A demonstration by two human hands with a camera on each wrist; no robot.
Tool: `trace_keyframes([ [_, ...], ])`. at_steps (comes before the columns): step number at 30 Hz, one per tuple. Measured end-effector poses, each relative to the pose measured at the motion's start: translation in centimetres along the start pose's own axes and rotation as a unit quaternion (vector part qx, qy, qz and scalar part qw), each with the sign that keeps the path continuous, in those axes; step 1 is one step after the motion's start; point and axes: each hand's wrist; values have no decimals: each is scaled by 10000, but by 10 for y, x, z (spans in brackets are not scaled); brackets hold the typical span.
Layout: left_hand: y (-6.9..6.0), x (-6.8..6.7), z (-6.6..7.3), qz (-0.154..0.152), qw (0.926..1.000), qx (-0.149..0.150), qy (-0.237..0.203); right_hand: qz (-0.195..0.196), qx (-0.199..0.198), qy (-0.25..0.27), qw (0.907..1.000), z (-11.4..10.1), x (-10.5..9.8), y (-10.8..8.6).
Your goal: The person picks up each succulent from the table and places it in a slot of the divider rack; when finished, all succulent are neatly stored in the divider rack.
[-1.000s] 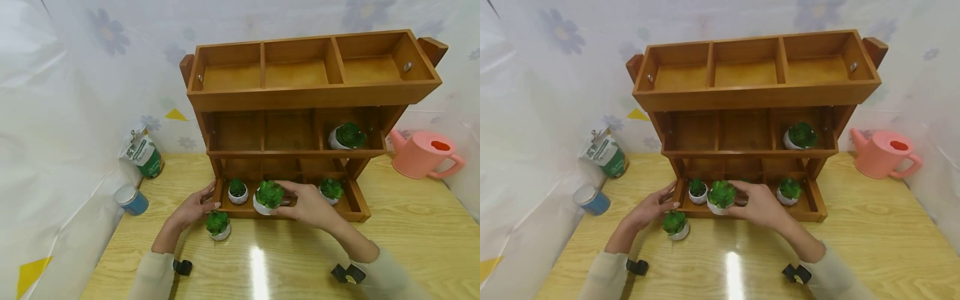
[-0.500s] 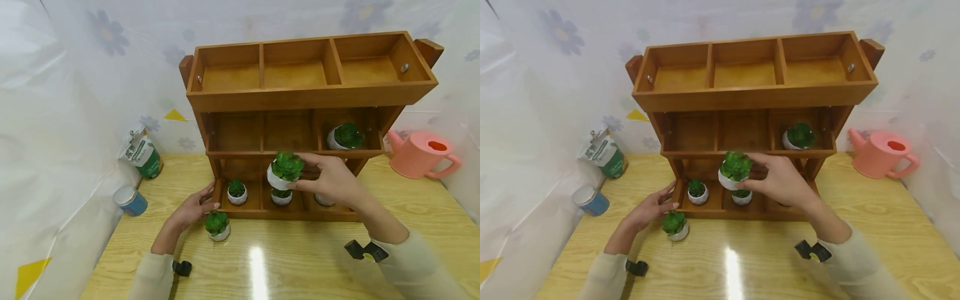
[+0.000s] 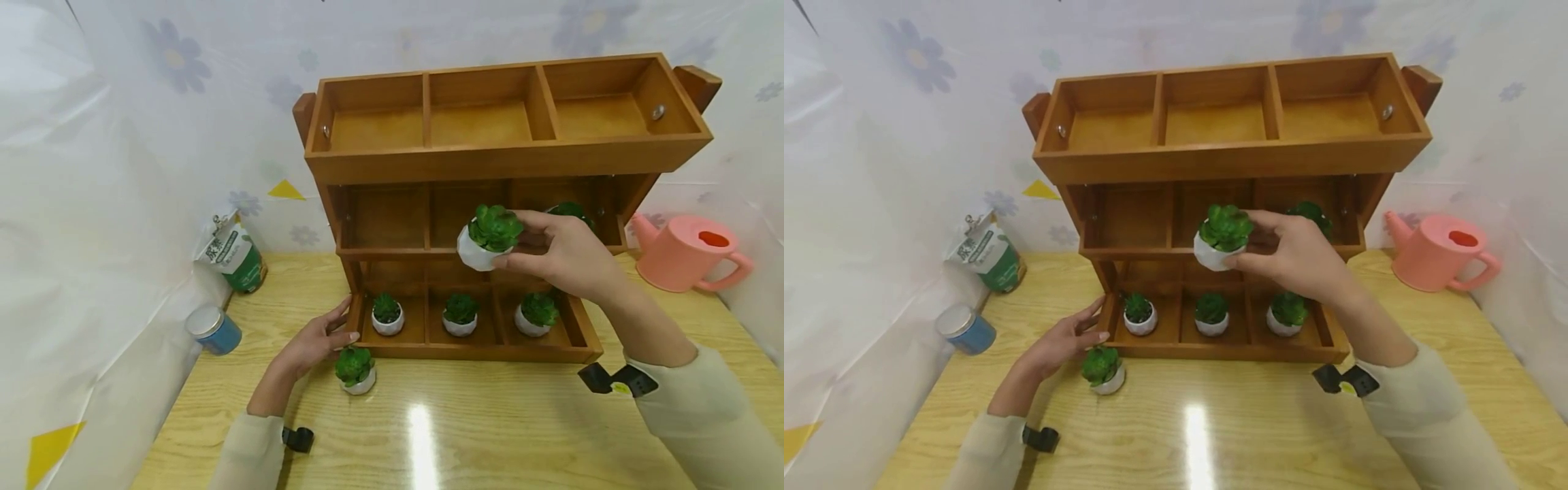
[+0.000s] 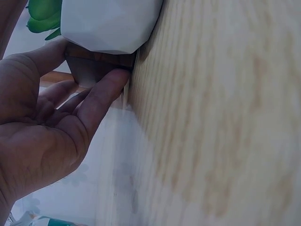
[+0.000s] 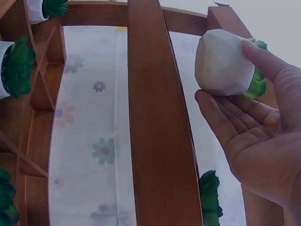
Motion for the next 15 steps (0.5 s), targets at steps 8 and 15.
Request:
trace_keyframes([
  [8, 0, 0, 1, 44, 10000, -6, -2, -33, 139, -51, 9999, 2, -6, 14],
  [15, 0, 1, 0, 33, 10000, 2, -23, -90, 183, -90, 9998, 0, -4, 28],
])
Point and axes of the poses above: each hand's wrist, its own y-axis towards the middle knuckle, its own x-axis out of the palm, z = x × y, and after that the axes turned 12 degrees about -y, right-handed
